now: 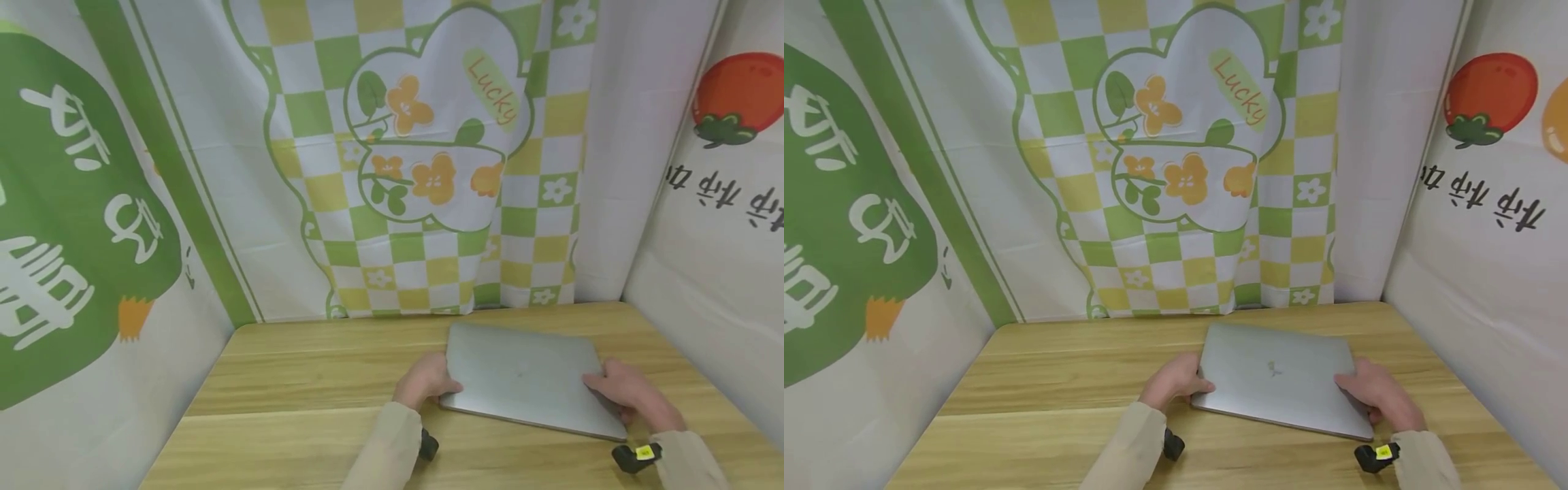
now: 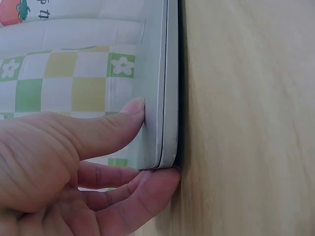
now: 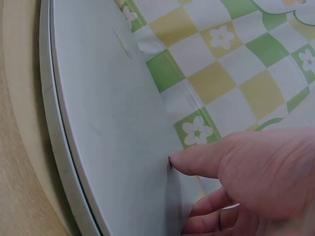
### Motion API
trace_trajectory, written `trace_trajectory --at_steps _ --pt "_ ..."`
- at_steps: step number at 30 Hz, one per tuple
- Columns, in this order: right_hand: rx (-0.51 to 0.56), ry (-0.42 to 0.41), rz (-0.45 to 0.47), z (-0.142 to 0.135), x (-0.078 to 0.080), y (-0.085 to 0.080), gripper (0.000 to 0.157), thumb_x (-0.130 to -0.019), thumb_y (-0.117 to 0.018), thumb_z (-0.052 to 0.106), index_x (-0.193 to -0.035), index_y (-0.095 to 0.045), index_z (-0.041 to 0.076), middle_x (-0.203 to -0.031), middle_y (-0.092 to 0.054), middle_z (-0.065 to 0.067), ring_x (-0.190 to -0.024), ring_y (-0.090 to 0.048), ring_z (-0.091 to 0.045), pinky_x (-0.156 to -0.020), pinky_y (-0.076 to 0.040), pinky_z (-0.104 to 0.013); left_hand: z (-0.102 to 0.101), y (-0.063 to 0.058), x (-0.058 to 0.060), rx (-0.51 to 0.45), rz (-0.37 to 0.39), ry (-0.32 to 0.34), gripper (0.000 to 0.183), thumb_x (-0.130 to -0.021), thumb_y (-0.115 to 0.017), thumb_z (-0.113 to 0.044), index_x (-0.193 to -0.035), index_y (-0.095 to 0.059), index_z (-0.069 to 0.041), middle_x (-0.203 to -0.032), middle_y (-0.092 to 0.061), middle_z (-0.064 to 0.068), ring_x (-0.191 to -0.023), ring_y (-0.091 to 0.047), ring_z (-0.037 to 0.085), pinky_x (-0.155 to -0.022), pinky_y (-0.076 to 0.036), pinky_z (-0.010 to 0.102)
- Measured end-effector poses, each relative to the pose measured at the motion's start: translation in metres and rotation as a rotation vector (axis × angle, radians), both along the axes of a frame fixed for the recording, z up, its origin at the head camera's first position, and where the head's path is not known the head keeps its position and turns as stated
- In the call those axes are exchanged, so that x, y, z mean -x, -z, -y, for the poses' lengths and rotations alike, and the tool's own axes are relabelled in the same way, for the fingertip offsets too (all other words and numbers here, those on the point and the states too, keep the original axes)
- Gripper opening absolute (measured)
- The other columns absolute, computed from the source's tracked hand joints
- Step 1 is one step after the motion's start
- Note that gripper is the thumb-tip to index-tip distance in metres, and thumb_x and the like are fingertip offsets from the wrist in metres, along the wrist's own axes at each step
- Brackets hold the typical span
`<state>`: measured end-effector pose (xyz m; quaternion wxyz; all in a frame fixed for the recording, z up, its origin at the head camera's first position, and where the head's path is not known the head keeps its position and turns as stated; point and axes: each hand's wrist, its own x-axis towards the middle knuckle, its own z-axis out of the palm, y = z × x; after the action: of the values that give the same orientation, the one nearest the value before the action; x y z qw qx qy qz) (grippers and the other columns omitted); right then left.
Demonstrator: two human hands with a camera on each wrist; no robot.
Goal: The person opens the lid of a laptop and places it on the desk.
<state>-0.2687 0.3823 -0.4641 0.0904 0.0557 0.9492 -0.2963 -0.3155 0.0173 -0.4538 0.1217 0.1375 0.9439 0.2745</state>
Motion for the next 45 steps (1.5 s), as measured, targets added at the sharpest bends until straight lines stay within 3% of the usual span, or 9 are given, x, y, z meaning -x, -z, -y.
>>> trace_trajectory --at_steps 14,23,32,45 --pt "0.009 -0.001 -0.002 0.009 -0.001 -0.002 0.033 -0.097 -0.056 0.032 -0.085 -0.045 0.003 -0.062 -0.047 -0.004 -0.047 -0.048 -0.013 -0.041 -0.049 -0.029 0.012 -0.003 -0.011 -0.016 0.005 -0.010 0.031 -0.084 -0.079 -0.023 -0.092 -0.060 0.000 -0.065 -0.059 0.006 -0.045 -0.054 0.016 -0.040 -0.039 0.022" --pt "0.010 -0.013 -0.010 0.023 0.000 0.000 0.033 -0.097 -0.056 0.032 -0.090 -0.048 0.000 -0.066 -0.047 -0.006 -0.049 -0.050 -0.016 -0.041 -0.050 -0.029 0.028 -0.003 -0.015 -0.147 0.031 0.013 0.034 -0.081 -0.079 -0.012 -0.107 -0.060 0.000 -0.083 -0.064 0.009 -0.058 -0.056 0.018 -0.049 -0.053 0.032" --pt "0.032 -0.019 -0.029 0.043 0.003 0.001 0.035 -0.097 -0.056 0.032 -0.095 -0.048 -0.001 -0.071 -0.049 -0.008 -0.054 -0.052 -0.019 -0.043 -0.051 -0.031 0.049 -0.003 -0.015 -0.162 0.065 -0.024 0.042 -0.082 -0.079 -0.013 -0.115 -0.058 0.002 -0.092 -0.064 0.014 -0.064 -0.059 0.022 -0.054 -0.056 0.037" --pt "0.062 -0.028 -0.011 0.066 0.000 -0.001 0.036 -0.097 -0.057 0.031 -0.101 -0.047 -0.003 -0.073 -0.049 -0.010 -0.055 -0.052 -0.020 -0.042 -0.050 -0.031 0.068 -0.001 -0.018 -0.157 0.066 -0.046 0.040 -0.080 -0.080 -0.013 -0.110 -0.058 0.002 -0.083 -0.062 0.012 -0.059 -0.059 0.022 -0.052 -0.056 0.036"
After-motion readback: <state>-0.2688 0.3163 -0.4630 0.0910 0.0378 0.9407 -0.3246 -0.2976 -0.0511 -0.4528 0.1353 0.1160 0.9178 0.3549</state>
